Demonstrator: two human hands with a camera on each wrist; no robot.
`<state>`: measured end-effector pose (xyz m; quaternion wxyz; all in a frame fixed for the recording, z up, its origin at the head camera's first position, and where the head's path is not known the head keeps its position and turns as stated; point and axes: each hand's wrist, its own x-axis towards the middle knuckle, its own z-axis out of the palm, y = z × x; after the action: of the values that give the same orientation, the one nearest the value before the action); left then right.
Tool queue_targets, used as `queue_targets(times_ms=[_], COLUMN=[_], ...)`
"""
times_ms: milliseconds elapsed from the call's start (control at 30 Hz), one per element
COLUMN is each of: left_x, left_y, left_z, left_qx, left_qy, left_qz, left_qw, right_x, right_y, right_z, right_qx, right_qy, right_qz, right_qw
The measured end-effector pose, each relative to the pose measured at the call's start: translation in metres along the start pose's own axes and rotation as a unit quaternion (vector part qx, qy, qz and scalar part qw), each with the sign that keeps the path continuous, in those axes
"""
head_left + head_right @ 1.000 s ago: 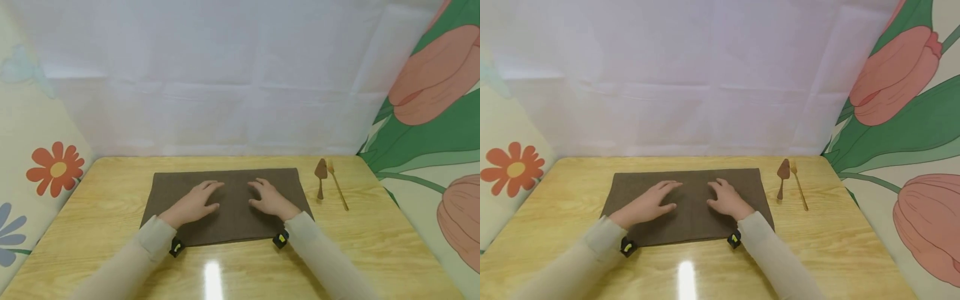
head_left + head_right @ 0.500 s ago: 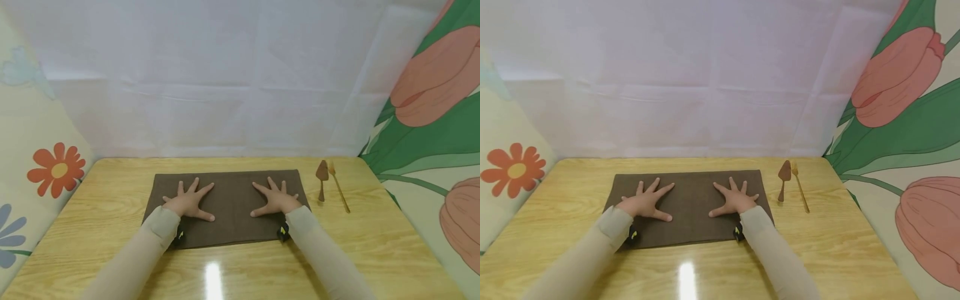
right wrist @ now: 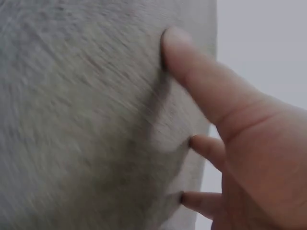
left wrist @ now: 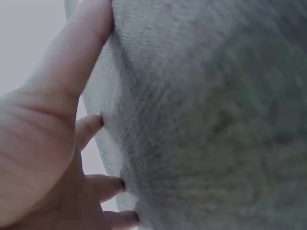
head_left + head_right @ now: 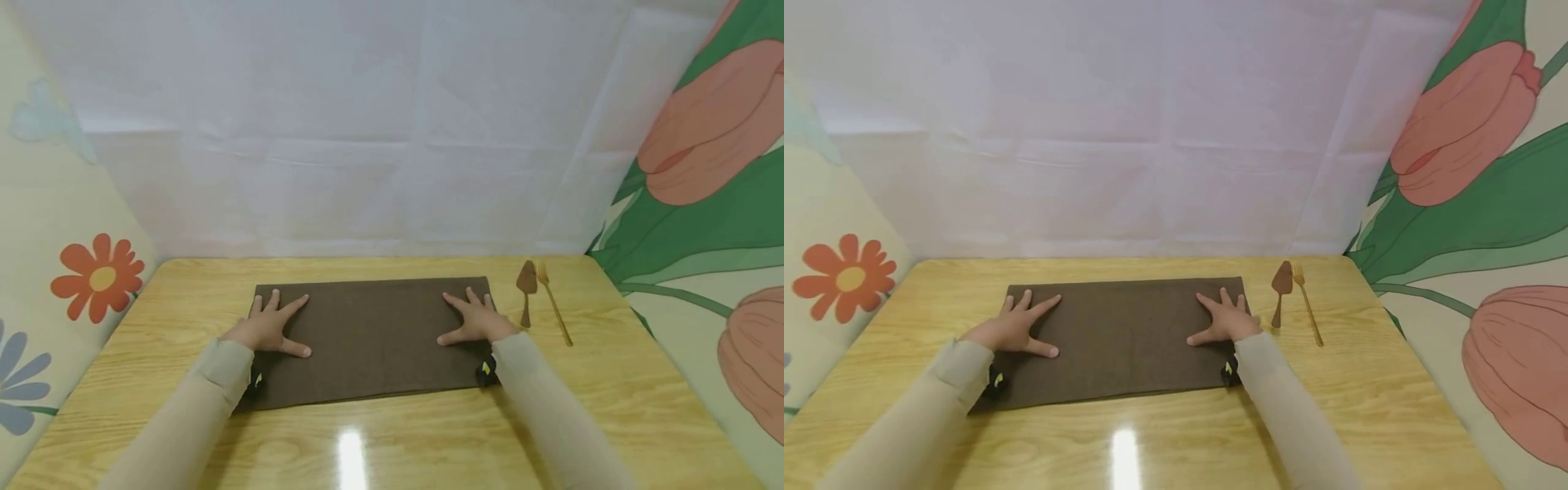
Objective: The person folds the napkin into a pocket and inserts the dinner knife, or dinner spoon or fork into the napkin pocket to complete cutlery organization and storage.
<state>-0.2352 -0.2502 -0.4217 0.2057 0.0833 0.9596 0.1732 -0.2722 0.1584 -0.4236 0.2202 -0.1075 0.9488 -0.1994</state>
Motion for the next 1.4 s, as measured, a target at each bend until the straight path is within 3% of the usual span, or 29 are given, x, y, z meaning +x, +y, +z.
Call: queue_targets(times_ms=[167, 267, 433, 600, 700, 933, 1100, 1267, 1400], left_x=[-0.004, -0.004, 0.002, 0.012, 0.015, 0.024, 0.028, 0.032, 0.035], left_y=[0.003, 0.015, 0.058, 0.104, 0.129, 0.181, 0.217, 0.246, 0.259], left_z=[0.0, 0.0, 0.016, 0.048, 0.062, 0.078, 0.093, 0.109, 0.119], left_qx=[0.009, 0.016, 0.019, 0.016, 0.008, 0.011, 0.031, 0.065, 0.102], left_qy=[0.001, 0.005, 0.032, 0.078, 0.09, 0.07, 0.047, 0.036, 0.056], left_qz=[-0.009, 0.004, 0.085, 0.169, 0.206, 0.271, 0.309, 0.327, 0.323], left_qw=[0.9999, 0.9998, 0.9957, 0.9823, 0.9745, 0.96, 0.9493, 0.942, 0.9391], right_x=[-0.002, -0.006, -0.007, -0.002, -0.004, -0.016, -0.008, 0.002, 0.006], right_y=[0.01, 0.017, 0.025, 0.034, 0.039, 0.038, 0.038, 0.047, 0.049], right_z=[-0.009, -0.016, -0.028, -0.036, -0.038, -0.043, -0.048, -0.057, -0.064], right_qx=[0.005, 0.043, 0.088, 0.106, 0.131, 0.17, 0.18, 0.199, 0.222], right_qy=[0.041, 0.06, 0.095, 0.116, 0.121, 0.111, 0.086, 0.046, 0.032], right_qz=[-0.026, -0.029, -0.031, -0.018, -0.001, -0.003, 0.016, 0.033, 0.028], right_qw=[0.999, 0.997, 0.991, 0.987, 0.984, 0.979, 0.98, 0.978, 0.974])
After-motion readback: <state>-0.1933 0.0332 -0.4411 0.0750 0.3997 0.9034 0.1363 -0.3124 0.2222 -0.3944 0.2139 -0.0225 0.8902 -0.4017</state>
